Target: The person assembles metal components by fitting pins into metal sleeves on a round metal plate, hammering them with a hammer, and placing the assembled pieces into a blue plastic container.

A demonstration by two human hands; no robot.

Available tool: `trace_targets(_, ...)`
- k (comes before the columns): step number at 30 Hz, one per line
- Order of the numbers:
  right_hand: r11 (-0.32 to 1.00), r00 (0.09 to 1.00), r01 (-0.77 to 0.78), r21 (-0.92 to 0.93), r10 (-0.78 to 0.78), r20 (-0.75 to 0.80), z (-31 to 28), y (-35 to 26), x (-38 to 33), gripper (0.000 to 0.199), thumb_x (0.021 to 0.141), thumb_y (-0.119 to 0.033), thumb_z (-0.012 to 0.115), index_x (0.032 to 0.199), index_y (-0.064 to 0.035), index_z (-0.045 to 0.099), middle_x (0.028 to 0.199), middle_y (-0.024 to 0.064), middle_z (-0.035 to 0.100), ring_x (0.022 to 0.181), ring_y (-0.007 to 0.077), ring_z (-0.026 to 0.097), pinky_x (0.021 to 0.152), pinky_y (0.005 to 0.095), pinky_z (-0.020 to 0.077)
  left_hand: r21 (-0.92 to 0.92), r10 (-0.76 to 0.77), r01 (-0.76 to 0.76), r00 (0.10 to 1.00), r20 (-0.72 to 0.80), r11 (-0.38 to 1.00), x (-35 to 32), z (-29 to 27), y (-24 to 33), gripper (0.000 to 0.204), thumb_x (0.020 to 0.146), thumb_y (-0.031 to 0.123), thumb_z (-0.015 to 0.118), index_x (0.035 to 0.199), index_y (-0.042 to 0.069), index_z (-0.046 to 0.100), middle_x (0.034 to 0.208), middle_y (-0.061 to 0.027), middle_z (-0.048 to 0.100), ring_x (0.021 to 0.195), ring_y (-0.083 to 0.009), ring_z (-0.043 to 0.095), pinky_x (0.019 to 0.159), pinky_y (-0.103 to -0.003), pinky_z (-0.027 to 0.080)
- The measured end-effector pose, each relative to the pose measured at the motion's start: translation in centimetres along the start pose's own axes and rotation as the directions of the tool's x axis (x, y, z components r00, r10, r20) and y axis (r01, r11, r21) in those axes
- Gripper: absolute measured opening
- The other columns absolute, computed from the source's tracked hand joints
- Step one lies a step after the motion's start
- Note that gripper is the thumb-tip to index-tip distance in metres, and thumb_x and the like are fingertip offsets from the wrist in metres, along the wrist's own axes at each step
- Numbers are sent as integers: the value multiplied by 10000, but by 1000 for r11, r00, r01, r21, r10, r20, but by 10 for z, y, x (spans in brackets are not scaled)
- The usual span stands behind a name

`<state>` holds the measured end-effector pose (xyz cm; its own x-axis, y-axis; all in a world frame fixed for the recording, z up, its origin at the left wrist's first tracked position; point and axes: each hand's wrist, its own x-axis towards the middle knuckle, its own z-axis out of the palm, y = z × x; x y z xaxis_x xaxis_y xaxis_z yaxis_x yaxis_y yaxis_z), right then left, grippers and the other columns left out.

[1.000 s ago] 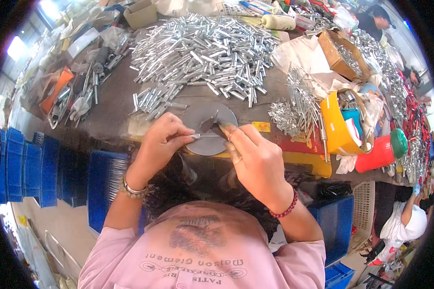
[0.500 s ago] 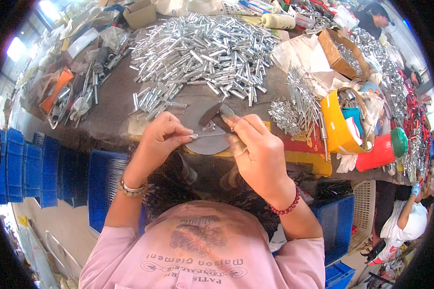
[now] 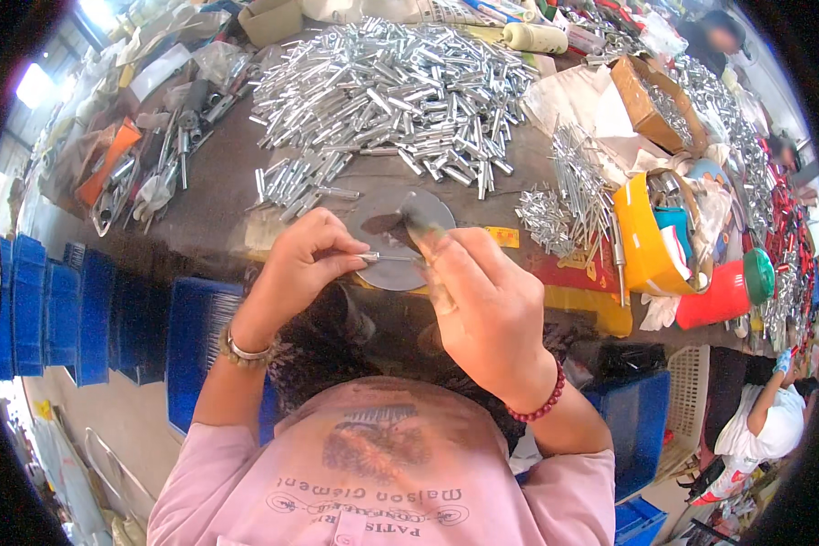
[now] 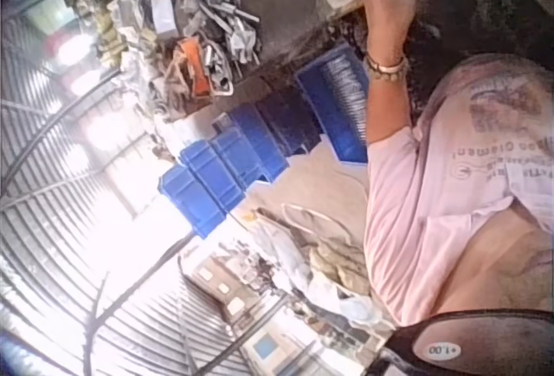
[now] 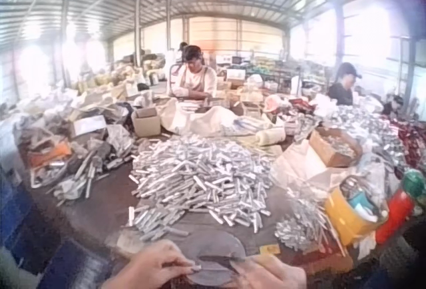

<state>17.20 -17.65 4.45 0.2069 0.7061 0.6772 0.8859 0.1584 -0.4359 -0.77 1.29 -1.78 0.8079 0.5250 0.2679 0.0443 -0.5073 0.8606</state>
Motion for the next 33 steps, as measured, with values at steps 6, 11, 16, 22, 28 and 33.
trace_targets(6, 988, 987, -137, -67, 142, 81, 9, 39, -3, 323, 904, 15, 733, 1220, -49, 744, 990, 140, 675, 877, 354, 699, 747, 434, 581, 220, 112, -124, 991, 68, 968, 14, 2, 3, 136, 864, 25, 863, 968, 24, 775, 912, -50, 604, 826, -179, 589, 726, -334, 467)
trace_targets(11, 898, 978, -3, -440, 94, 186, 18, 53, -4, 214, 901, -141, 758, 1108, -88, 747, 1064, 110, 624, 1034, 319, 655, 858, 440, 545, 144, 24, -16, 999, -49, 989, -6, 6, 15, 161, 829, -23, 849, 974, 19, 794, 916, -74, 602, 846, -228, 608, 760, -348, 482)
trace_targets(16, 973, 970, -76, -217, 123, 208, 18, 14, -30, 211, 892, -218, 806, 958, -97, 647, 1033, 87, 610, 994, 297, 659, 826, 433, 553, 143, -4, 14, 997, -71, 990, -12, 5, 15, 213, 806, -53, 858, 997, 27, 807, 972, -52, 609, 900, -203, 613, 786, -320, 484)
trace_targets(22, 956, 916, -294, -26, 289, 279, 20, 4, -51, 163, 920, -178, 774, 985, -76, 666, 929, 140, 691, 854, 368, 730, 726, 480, 584, 153, 28, -17, 998, -65, 988, -18, 3, 23, 248, 827, -67, 835, 1055, 26, 819, 1024, -59, 614, 913, -200, 607, 789, -323, 487)
trace_targets(28, 499, 542, -817, 290, 488, 684, 13, 1, -50, 233, 1036, -151, 735, 1218, -6, 724, 789, 66, 709, 634, 92, 655, 578, 303, 537, 172, 116, -69, 953, -280, 983, -24, 30, 18, 391, 923, -64, 781, 1297, 50, 780, 990, -69, 690, 818, -149, 630, 728, -275, 515)
trace_targets(33, 207, 374, -928, 311, 502, 780, 18, -9, -55, 195, 1055, -101, 709, 1225, -6, 718, 819, 29, 693, 624, 65, 618, 562, 236, 509, -343, -371, 291, 908, -195, 893, -49, 50, 26, 536, 1069, 72, 674, 1591, 117, 563, 1012, -29, 765, 765, -60, 635, 687, -219, 534)
